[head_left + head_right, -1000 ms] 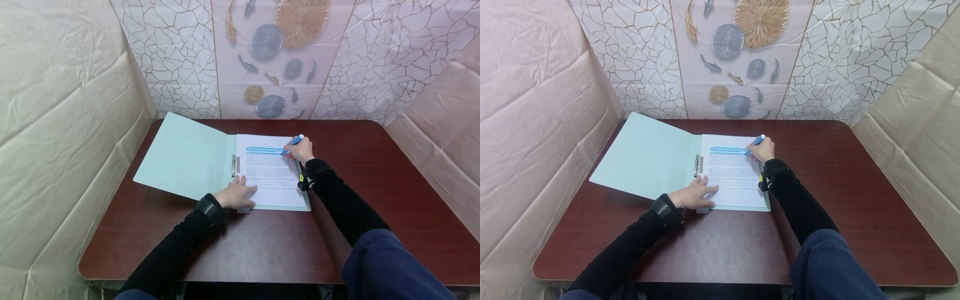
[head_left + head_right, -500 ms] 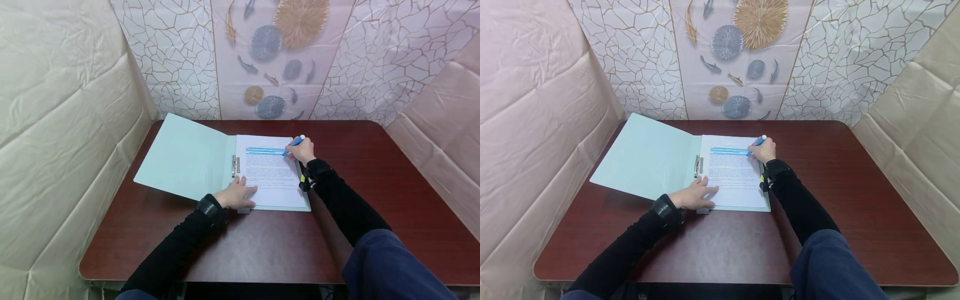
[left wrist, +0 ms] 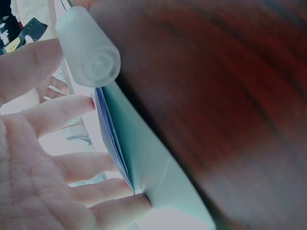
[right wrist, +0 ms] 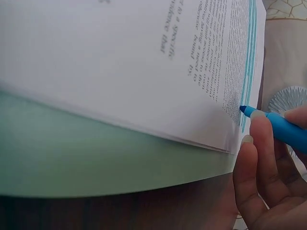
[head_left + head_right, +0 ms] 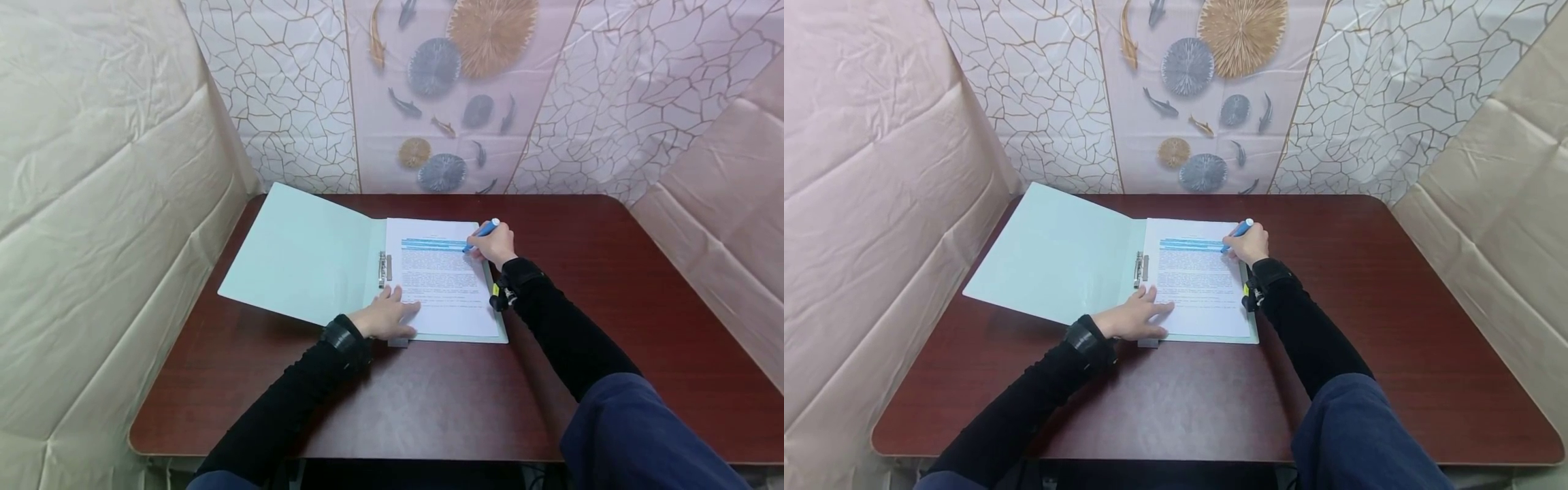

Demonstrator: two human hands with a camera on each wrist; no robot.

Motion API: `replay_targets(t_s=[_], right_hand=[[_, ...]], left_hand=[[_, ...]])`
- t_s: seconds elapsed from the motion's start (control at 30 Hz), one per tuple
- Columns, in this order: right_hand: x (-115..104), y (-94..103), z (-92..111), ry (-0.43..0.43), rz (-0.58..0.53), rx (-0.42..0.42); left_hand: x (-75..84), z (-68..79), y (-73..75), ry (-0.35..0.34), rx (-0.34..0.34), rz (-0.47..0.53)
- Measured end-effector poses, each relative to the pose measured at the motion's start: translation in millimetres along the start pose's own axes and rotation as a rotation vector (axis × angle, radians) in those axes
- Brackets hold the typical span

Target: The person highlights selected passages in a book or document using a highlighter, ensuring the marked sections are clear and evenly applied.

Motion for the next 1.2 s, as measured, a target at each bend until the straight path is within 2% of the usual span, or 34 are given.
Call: replay_targets(t_s=[0.27, 0.53, 0.9, 1.13, 1.2], right_hand=[[-0.1, 1.5, -1.2, 0.015, 0.016, 0.015], [3.4, 1.6, -3.5, -0.022, 0.004, 0.014], [9.1, 4.9, -3.3, -0.021, 0.000, -0.005], [8.3, 6.6, -3.2, -0.003, -0.016, -0.004], [8.7, 8.1, -2.8, -0.011, -0.050, -0.007]], left_hand=[[-0.5, -0.8, 0.8, 0.006, -0.007, -0.009], [-0.6, -0.9, 0.4, 0.007, -0.007, -0.015], [-0.5, -1.5, -1.7, 0.010, -0.017, -0.013], [1.4, -1.0, 1.1, -0.010, 0.028, -0.037], [2.2, -1.0, 1.5, -0.017, 0.044, -0.044]])
Point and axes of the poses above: each hand's wrist, its own z-axis away from the middle knuckle, its own y-axis out of the back of the hand, x = y × z, the point moved 5 cm from there along -z, towards the middle knuckle, and after that the axes turned 9 degrees about x, right-handed, at the moved point
